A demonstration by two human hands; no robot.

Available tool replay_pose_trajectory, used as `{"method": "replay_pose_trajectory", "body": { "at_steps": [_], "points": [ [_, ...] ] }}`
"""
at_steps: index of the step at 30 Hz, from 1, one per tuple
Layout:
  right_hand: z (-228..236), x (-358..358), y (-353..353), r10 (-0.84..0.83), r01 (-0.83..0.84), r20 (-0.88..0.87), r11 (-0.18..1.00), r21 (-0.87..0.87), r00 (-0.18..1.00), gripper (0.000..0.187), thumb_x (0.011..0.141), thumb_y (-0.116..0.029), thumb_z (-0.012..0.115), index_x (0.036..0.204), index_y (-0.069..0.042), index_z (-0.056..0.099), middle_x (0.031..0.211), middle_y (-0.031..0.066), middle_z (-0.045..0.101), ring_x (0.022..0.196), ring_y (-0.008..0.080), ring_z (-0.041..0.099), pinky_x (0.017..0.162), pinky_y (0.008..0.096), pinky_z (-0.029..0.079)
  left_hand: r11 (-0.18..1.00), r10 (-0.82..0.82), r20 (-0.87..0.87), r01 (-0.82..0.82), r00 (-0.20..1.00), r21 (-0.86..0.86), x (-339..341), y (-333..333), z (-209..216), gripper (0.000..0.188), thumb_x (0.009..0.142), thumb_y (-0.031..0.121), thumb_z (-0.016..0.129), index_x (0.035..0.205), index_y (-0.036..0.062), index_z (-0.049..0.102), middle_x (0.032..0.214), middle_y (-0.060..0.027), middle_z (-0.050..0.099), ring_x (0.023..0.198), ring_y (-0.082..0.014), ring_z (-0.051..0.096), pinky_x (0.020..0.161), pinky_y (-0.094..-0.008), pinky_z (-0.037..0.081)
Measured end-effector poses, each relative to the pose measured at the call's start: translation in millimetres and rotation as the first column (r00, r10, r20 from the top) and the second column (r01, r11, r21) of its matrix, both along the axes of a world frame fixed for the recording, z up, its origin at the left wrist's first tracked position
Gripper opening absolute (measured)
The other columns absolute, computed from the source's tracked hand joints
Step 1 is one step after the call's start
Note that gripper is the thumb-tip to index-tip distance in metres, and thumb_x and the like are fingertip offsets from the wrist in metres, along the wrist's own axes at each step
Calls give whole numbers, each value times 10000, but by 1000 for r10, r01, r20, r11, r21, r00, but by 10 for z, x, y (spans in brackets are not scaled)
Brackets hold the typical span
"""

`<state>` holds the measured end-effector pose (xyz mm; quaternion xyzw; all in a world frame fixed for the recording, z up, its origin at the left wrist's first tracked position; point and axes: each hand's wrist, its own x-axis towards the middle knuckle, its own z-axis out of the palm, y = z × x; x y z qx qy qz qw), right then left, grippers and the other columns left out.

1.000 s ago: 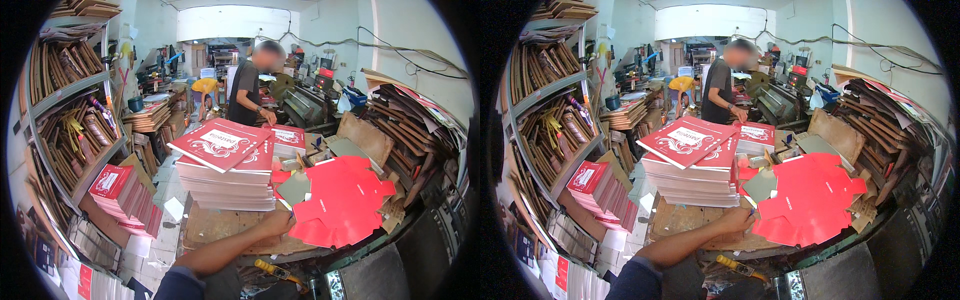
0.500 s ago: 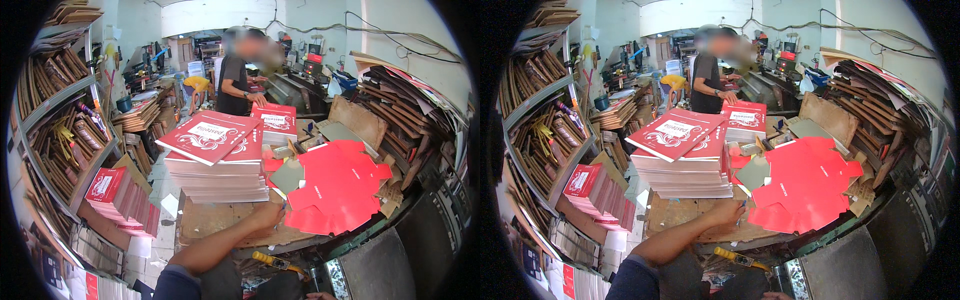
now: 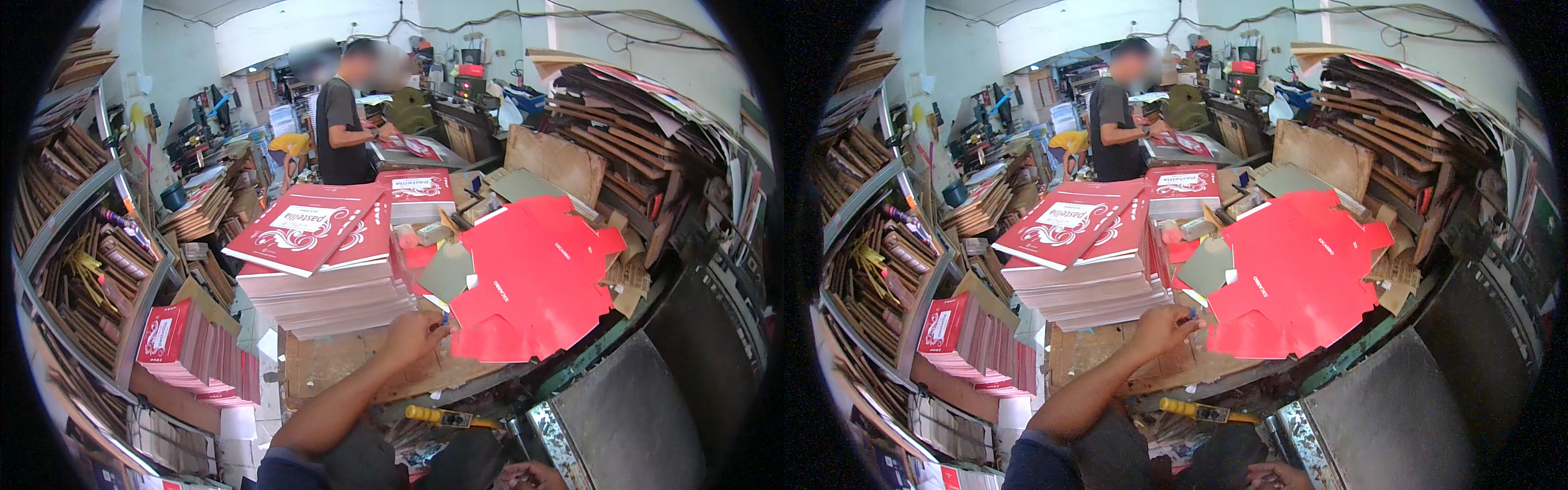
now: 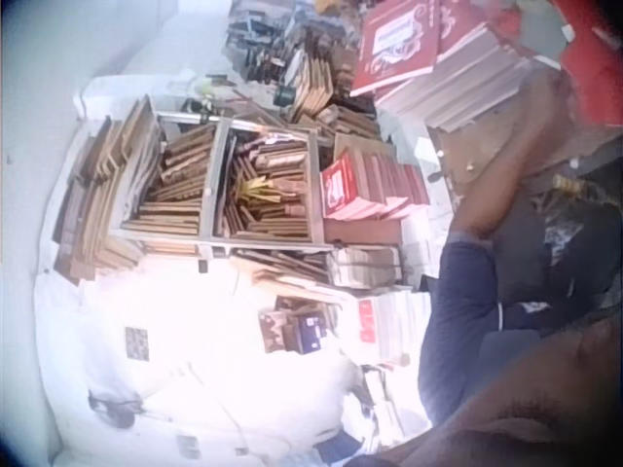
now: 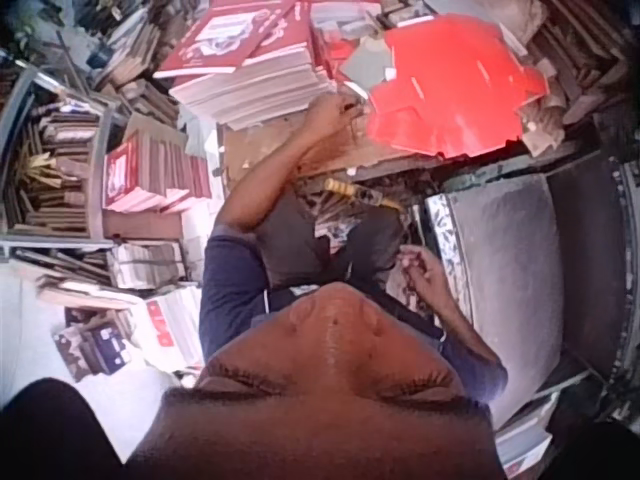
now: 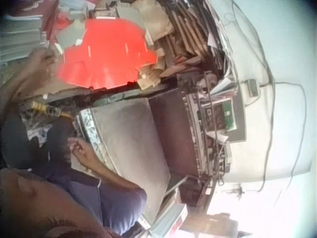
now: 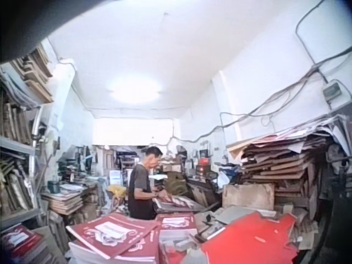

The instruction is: The person uses a tool to strip away the excess outer paper from a stack of die-cut cardboard boxes, handling each section to ensure the final box shape is clear.

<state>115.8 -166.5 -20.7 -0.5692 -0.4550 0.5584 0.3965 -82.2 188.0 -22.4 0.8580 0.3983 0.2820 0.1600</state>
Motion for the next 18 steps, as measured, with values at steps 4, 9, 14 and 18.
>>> {"method": "replay_pose_trajectory", "body": {
  "at_steps": [4,9,14,18],
  "points": [
    [-122,20,5,-3,-13,98,988,156,995,321,958,-196,556,1242,-47,546,1041,34,643,770,57,543,619,207,472,996,-43,-134,32,990,-84,-20,50,-98,429,821,467,673,712,54,634,683,-153,624,632,-344,616,574,-454,452],
    [13,39,52,31,-33,86,999,27,996,334,953,-214,565,1240,-43,549,1048,46,644,867,88,557,741,237,476,996,-50,-124,40,991,-80,58,103,-247,421,804,460,685,740,46,645,691,-152,631,636,-347,619,576,-454,453],
    [90,17,24,-14,15,33,1000,-15,999,338,955,-227,568,1234,-37,555,1044,52,644,886,93,558,787,245,463,997,-46,-154,37,987,-63,142,87,-255,401,814,429,683,739,37,643,682,-153,635,639,-332,629,576,-444,456],
    [-6,38,5,0,-3,64,999,48,998,333,951,-224,582,1229,-42,565,1036,39,637,878,90,555,781,242,455,999,34,83,-36,996,26,104,104,-99,369,824,393,696,750,34,649,642,-135,631,586,-291,624,563,-412,458]
  ]
}}
